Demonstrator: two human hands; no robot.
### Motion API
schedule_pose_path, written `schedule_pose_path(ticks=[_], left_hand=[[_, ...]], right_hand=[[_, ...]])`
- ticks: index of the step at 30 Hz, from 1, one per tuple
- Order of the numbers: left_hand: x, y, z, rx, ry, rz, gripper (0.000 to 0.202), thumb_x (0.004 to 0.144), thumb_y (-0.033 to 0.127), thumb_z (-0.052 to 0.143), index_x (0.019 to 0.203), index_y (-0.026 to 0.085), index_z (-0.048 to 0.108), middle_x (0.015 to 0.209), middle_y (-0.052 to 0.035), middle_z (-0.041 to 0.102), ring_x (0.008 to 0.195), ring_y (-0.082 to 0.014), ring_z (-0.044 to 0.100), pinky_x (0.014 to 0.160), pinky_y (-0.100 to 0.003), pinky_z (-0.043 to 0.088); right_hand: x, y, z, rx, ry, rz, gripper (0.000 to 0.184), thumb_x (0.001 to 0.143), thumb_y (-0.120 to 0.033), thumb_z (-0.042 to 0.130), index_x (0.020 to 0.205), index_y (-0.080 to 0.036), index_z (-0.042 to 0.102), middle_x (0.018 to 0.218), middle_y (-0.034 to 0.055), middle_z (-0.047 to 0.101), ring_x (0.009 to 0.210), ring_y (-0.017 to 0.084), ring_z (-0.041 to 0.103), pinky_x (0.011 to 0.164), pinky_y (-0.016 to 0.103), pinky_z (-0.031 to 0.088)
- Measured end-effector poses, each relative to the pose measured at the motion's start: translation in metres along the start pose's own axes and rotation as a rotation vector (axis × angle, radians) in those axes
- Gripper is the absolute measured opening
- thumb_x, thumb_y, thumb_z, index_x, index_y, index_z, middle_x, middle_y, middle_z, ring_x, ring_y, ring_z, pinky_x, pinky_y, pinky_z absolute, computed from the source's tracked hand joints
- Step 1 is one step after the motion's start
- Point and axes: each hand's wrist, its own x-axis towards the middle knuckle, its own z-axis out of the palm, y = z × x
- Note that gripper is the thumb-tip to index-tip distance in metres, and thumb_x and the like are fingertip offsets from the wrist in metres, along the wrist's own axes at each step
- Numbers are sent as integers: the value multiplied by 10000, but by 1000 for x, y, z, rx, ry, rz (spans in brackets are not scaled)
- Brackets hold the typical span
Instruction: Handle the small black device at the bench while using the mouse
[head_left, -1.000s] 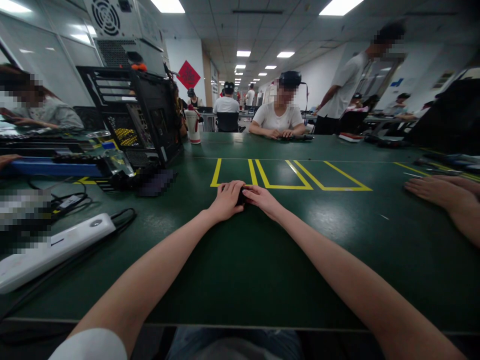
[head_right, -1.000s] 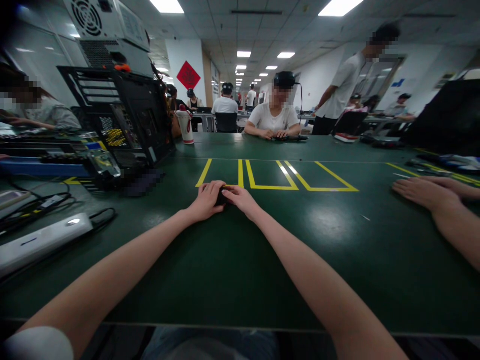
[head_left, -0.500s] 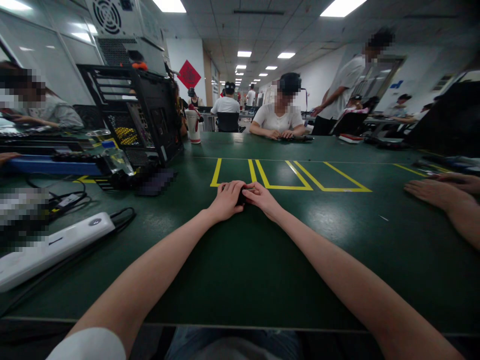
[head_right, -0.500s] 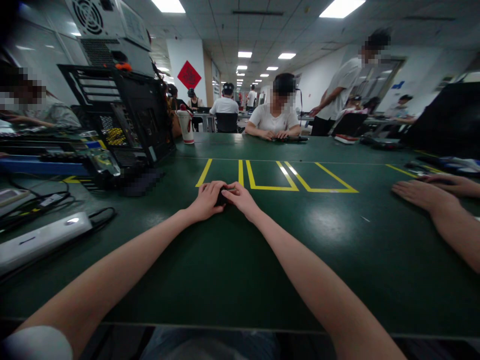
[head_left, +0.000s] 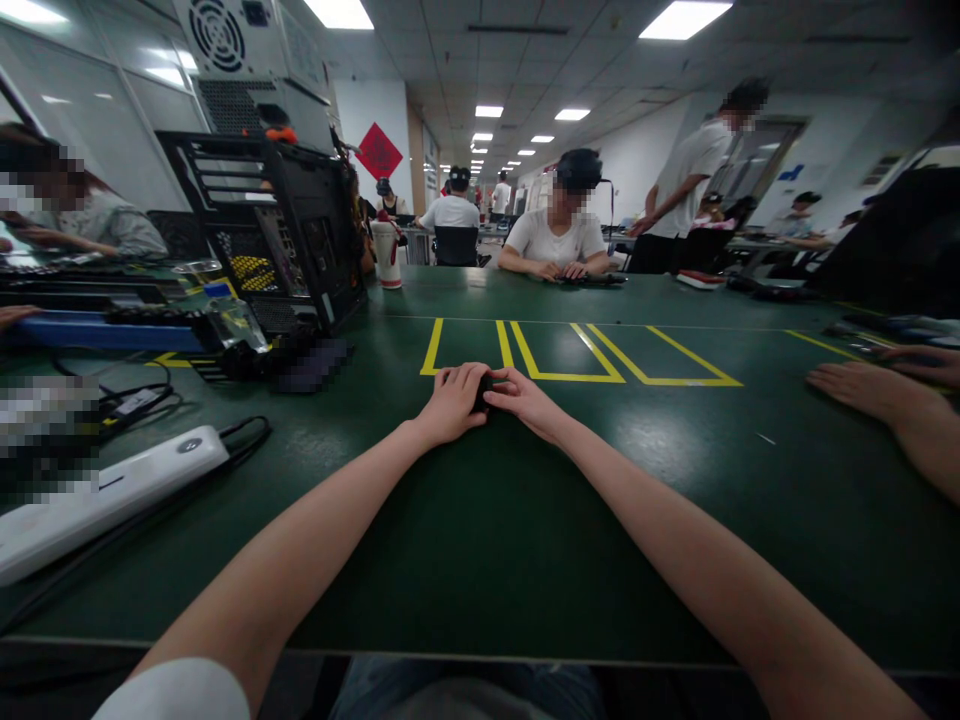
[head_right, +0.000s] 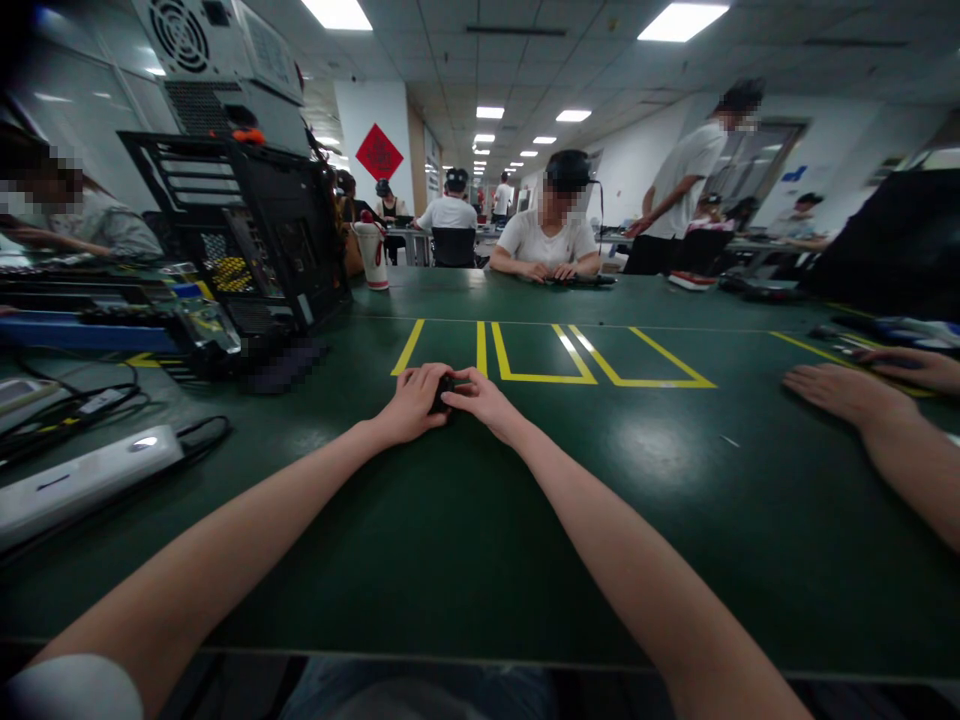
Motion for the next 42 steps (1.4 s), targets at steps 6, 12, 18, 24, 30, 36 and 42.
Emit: schedule_pose_path(ticks=[6,12,18,24,30,36,42], left_hand=[[0,0,0,0,2,-1,553,682,221,554,1167,187,291,1180,-102,419,1107,-258,397,929,-433,262],[1,0,0,5,-16,-6,578,674,207,555,1181,179,279,1196,-108,411,1132,-262,378,938,-429,252],[0,0,0,1,-17,-19,562,664,206,563,1159,184,297,1196,-101,413,1128,-259,382,938,-433,253],[0,0,0,-8,-9,-4,561,674,215,568,1164,187,297,1188,-102,416,1126,-261,383,933,-434,255],[1,-1,1,-4,-15,-10,586,661,209,575,1172,188,291,1196,-103,406,1129,-265,379,936,-433,251],[0,-1,0,-15,-21,-20,584,668,215,562,1179,188,281,1197,-103,405,1127,-262,382,942,-436,247],[0,-1,1,-20,-3,-11,566,669,213,565,1165,189,293,1188,-98,414,1121,-254,386,939,-430,251]], right_hand=[[4,6,6,1,124,-45,276,646,-400,639,840,-230,542,725,-24,581,724,115,550,732,301,442],[6,4,4,49,115,29,324,632,-344,662,902,-202,554,916,27,585,854,138,544,813,322,423],[4,6,-4,-6,2,-39,428,571,-221,719,943,-242,508,814,-20,582,839,124,546,857,331,394],[2,4,2,45,63,-30,284,643,-363,654,850,-225,517,753,-25,582,752,116,559,785,320,431],[5,5,5,11,129,-9,282,642,-349,656,860,-217,535,805,-5,587,779,122,555,776,318,438],[5,6,-4,17,22,1,419,583,-229,710,946,-225,503,803,-7,597,827,139,566,867,372,404],[2,2,-2,53,7,-3,373,582,-254,713,889,-232,502,776,-25,592,796,123,566,855,363,410]])
